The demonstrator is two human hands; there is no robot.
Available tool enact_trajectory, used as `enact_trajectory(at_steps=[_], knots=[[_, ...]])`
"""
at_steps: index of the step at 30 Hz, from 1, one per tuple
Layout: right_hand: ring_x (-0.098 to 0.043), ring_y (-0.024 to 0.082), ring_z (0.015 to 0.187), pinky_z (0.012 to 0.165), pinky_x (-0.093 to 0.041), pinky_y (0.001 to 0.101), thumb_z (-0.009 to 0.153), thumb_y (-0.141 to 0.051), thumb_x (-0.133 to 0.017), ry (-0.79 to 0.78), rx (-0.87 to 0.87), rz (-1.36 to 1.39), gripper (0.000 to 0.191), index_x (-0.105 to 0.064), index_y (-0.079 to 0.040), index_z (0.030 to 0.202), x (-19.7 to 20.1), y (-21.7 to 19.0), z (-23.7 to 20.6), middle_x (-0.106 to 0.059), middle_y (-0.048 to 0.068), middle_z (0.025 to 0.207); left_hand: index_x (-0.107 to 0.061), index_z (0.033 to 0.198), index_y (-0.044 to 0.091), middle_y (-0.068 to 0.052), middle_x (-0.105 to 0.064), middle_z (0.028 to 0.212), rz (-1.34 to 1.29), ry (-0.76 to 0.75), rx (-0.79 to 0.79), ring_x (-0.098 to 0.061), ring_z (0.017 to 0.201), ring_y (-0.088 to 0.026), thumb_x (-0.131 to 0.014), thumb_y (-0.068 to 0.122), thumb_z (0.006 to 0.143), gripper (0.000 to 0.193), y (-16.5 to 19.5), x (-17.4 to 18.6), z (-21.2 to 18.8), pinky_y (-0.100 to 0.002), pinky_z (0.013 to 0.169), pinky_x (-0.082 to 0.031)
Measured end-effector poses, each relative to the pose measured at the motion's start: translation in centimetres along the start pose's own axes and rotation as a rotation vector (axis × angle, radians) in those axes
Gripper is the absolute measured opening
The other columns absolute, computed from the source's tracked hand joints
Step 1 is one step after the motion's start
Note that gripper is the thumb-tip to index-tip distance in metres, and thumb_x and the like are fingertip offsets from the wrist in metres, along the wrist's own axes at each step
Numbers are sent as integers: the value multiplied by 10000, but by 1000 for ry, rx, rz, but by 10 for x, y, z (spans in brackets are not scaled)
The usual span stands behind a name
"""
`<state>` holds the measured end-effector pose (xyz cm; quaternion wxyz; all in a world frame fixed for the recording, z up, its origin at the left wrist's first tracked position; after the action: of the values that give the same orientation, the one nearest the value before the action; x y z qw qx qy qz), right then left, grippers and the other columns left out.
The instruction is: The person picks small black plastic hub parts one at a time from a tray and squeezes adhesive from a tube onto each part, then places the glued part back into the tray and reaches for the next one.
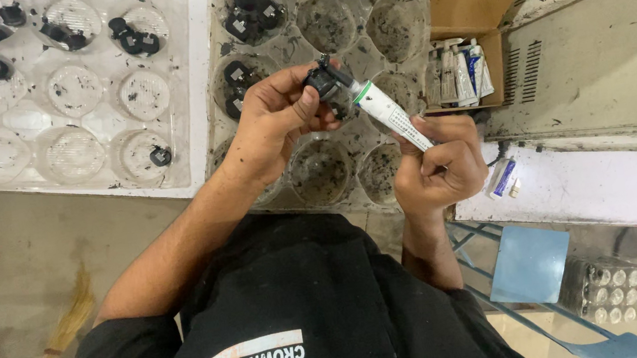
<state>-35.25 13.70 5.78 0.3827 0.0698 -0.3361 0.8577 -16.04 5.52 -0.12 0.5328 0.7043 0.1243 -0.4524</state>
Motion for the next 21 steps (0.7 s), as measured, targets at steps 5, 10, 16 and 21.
enact_trajectory(at_steps=[5, 10, 16, 21], knots=[[-683, 230, 918, 771, -547, 330, 824, 167, -832, -31, -32, -13, 501, -395, -62, 733, 3, 3, 5, -715, 136, 983, -646, 1373, 4, -50, -728, 1004, -57, 3, 22, -687, 852, -151, -706, 215, 1029, 408, -2, 0, 4, -352, 829, -625], [-660, 190, 912, 762, -527, 273, 892, 135, -844, 54, -153, 73, 463, -429, -53, 809, 7, 23, -2, -694, 140, 1014, -677, 1252, 3, -84, -746, 1038, 278, 148, -104, -732, 874, -151, -768, 18, 926, 339, -8, 20, 43, -316, 811, -656], [-667, 181, 970, 859, -546, 266, 941, 73, -867, 157, -249, 132, 448, -440, -51, 886, 36, 51, -16, -687, 164, 1087, -692, 1211, 48, -72, -758, 1062, 1077, 51, -379, -767, 929, -161, -890, 42, 824, 435, 6, 79, 140, -307, 806, -650], [-665, 178, 969, 867, -546, 258, 923, 56, -869, 196, -296, 118, 432, -450, -47, 900, 46, 59, -30, -668, 164, 1098, -759, 1116, 111, -89, -741, 958, 1815, -137, -593, -721, 887, -271, -926, 184, 700, 454, -1, 97, 175, -426, 742, -574]])
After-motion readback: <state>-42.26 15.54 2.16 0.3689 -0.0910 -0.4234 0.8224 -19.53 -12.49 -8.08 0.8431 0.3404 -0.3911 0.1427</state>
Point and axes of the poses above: each hand's wrist, its own z-axis towards the middle knuckle, its own x-axis out of the back of the hand, y = z × x, the point moved 1 cm from there along z, towards the middle knuckle
